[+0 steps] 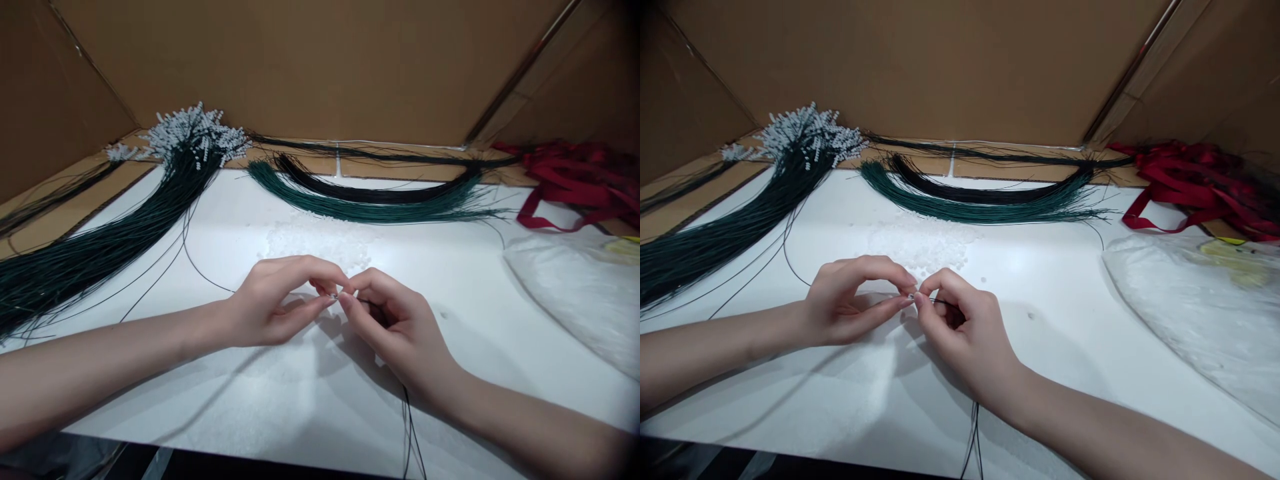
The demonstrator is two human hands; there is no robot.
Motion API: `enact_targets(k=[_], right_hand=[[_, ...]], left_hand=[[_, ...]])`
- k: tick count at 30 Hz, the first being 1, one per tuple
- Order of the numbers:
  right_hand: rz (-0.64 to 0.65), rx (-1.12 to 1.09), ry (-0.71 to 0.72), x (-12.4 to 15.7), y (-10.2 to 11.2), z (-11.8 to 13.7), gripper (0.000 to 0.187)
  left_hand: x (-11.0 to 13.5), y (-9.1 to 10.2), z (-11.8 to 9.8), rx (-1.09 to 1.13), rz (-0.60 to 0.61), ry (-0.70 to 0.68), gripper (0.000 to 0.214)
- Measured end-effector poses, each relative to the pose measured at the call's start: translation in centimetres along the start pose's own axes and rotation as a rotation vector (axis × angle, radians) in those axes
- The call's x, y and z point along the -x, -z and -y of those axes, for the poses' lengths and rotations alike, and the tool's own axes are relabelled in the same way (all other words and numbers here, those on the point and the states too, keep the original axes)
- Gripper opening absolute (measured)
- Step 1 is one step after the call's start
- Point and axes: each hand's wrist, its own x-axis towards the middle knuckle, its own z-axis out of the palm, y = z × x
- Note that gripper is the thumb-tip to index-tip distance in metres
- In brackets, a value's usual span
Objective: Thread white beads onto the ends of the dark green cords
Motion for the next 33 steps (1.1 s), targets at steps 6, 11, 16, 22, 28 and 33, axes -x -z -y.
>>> enact_targets(k=[6, 11, 16, 22, 28, 33], right_hand=[[-0.011, -0.013, -0.002, 0.06, 0.07, -0.1, 0.014], [-0.006, -0.01, -0.013, -0.04, 0.05, -0.08, 0.014], [0.0, -0.018, -0.015, -0.02, -0.01, -0.09, 0.014], [0.004, -0.011, -0.01, -0.01, -0.01, -0.12, 0.013], [0.001, -0.011, -0.01, 0.03, 0.03, -0.04, 0.012], [0.003, 0.008, 0.006, -0.01, 0.0, -0.17, 0.011]], left_hand=[[-0.02, 0.02, 0.0, -0.007, -0.004, -0.004, 0.035], [0.06, -0.02, 0.04, -0.008, -0.008, 0.0, 0.034], [0.09, 0.01, 0.02, -0.007, 0.002, 0.008, 0.034], [0.02, 0.06, 0.02, -0.01, 0.005, 0.003, 0.035], [-0.01, 0.06, -0.04, -0.007, 0.006, 0.005, 0.034], [0.02, 0.07, 0.01, 0.001, 0.002, 0.002, 0.033]])
